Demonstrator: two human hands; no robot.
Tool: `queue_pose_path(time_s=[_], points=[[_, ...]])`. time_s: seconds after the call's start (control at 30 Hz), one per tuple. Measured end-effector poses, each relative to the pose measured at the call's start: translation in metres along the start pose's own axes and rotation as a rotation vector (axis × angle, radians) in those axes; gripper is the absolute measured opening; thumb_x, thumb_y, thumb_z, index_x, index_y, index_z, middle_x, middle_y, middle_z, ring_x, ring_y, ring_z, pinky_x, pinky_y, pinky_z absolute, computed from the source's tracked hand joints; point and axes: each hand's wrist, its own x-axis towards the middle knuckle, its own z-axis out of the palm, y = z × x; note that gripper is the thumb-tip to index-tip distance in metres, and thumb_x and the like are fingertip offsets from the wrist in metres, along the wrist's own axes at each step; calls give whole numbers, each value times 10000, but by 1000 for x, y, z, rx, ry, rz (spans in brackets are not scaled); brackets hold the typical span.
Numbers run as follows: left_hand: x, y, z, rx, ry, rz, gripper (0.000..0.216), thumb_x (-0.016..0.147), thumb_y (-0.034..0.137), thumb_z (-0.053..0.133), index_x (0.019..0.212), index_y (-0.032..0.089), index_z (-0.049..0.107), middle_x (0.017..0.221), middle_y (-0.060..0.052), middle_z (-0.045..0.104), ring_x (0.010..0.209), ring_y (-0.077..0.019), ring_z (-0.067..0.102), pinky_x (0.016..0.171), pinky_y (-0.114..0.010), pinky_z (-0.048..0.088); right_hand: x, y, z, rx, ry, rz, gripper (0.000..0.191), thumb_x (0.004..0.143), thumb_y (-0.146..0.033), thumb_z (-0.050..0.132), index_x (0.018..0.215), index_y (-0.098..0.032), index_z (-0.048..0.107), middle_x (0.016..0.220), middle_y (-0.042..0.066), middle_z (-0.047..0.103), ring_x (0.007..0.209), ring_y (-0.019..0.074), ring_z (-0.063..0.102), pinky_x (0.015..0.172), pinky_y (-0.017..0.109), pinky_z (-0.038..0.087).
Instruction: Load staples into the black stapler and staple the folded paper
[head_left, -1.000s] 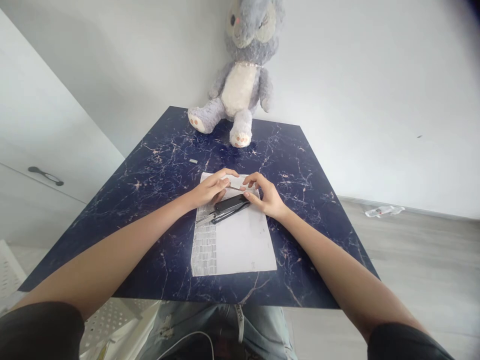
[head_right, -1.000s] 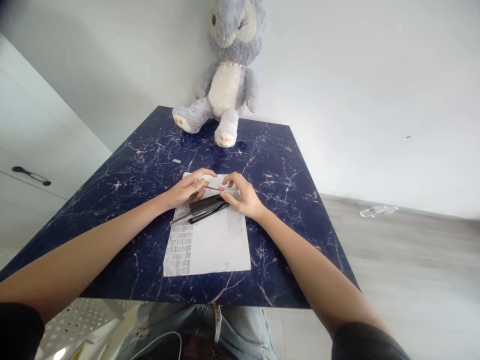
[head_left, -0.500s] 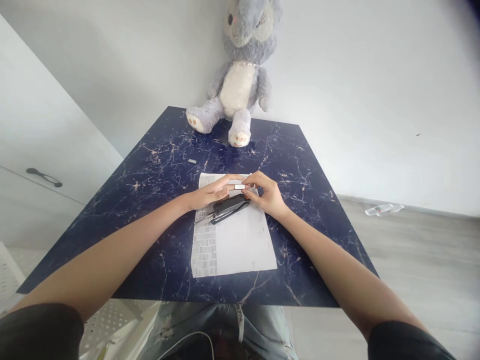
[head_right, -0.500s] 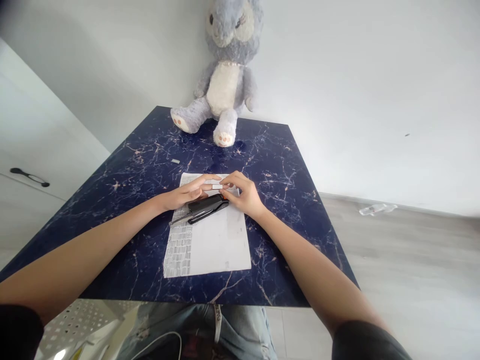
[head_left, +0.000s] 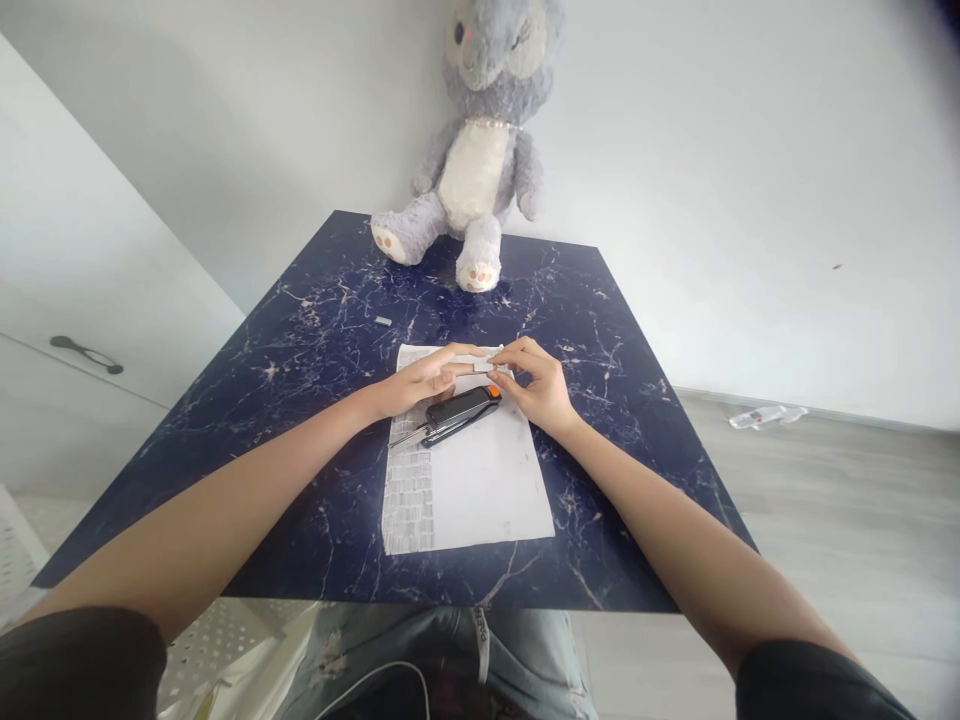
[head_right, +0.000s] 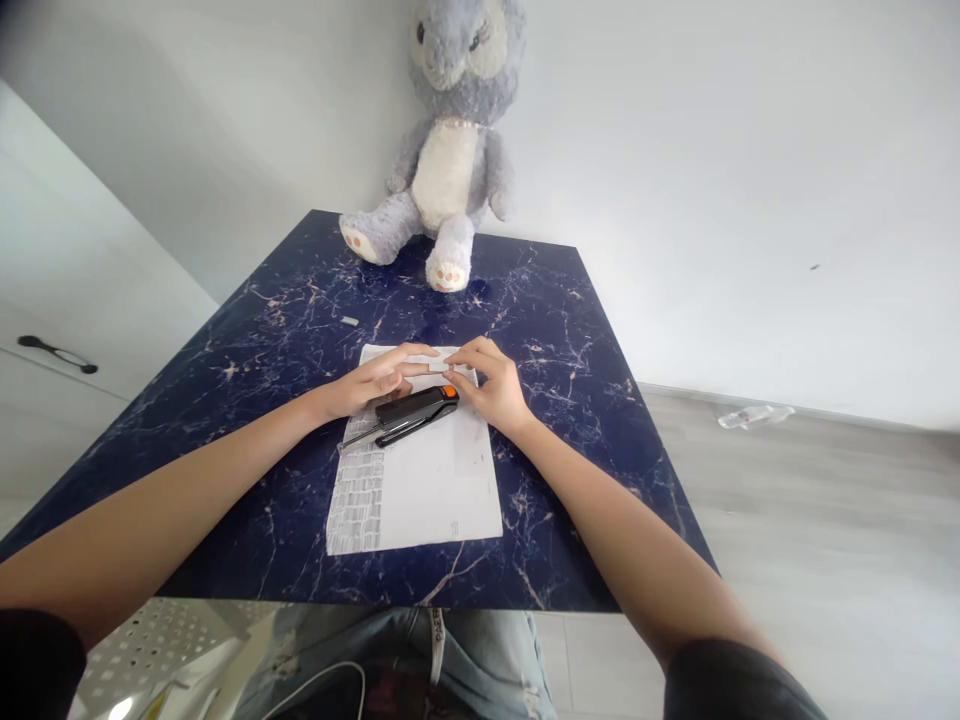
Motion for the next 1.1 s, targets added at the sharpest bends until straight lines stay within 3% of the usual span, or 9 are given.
queue_pose_path(time_s=[0.13,0.3,0.73,0.8,0.9,1.03,1.1], points=[[-1,-1,1,-23,128,22,588,1002,644,649,1461,277,611,1402,-211,704,563,-79,559,546,-237,430,0,2,0,-28,46,24,244,994,-484,720,1027,-253,794,976,80,706,875,239,641,799,440,583],[0,2,-5,11,107,23,588,1007,642,641,1424,229,595,1325,-232,741,551,-109,641,568,-261,509,-1,3,0,-24,59,6,194,993,-432,731,1028,-250,789,964,66,699,852,223,629,772,421,570],[3,4,-4,-1,208,71,469,1023,591,641,1264,189,620,1081,-167,809,463,-107,632,508,-256,522,-1,6,-1,-76,94,24,203,991,-451,719,1010,-261,790,965,66,706,799,219,622,721,420,567],[4,2,-5,29,309,91,418,1021,556,656,1222,190,633,990,-123,811,437,-97,606,499,-252,509,1,10,-6,-119,127,42,216,979,-463,725,986,-257,791,966,69,715,797,220,631,717,414,568],[3,3,-14,165,585,120,277,1025,457,647,1098,190,668,836,-57,780,425,-91,571,471,-238,464,6,25,-19,-243,206,100,224,944,-461,745,926,-244,794,925,64,724,770,220,635,738,412,565],[-9,10,-45,651,1041,136,138,1003,280,599,946,199,696,705,-16,700,580,-137,656,607,-257,538,9,53,-44,-408,297,317,230,871,-429,768,870,-202,807,885,77,755,758,240,672,826,432,560],[-15,11,-62,913,1106,93,162,1001,220,559,994,204,719,772,-33,732,701,-170,709,756,-306,587,8,65,-55,-471,306,474,216,839,-402,768,855,-192,816,866,89,776,803,269,704,890,447,548]])
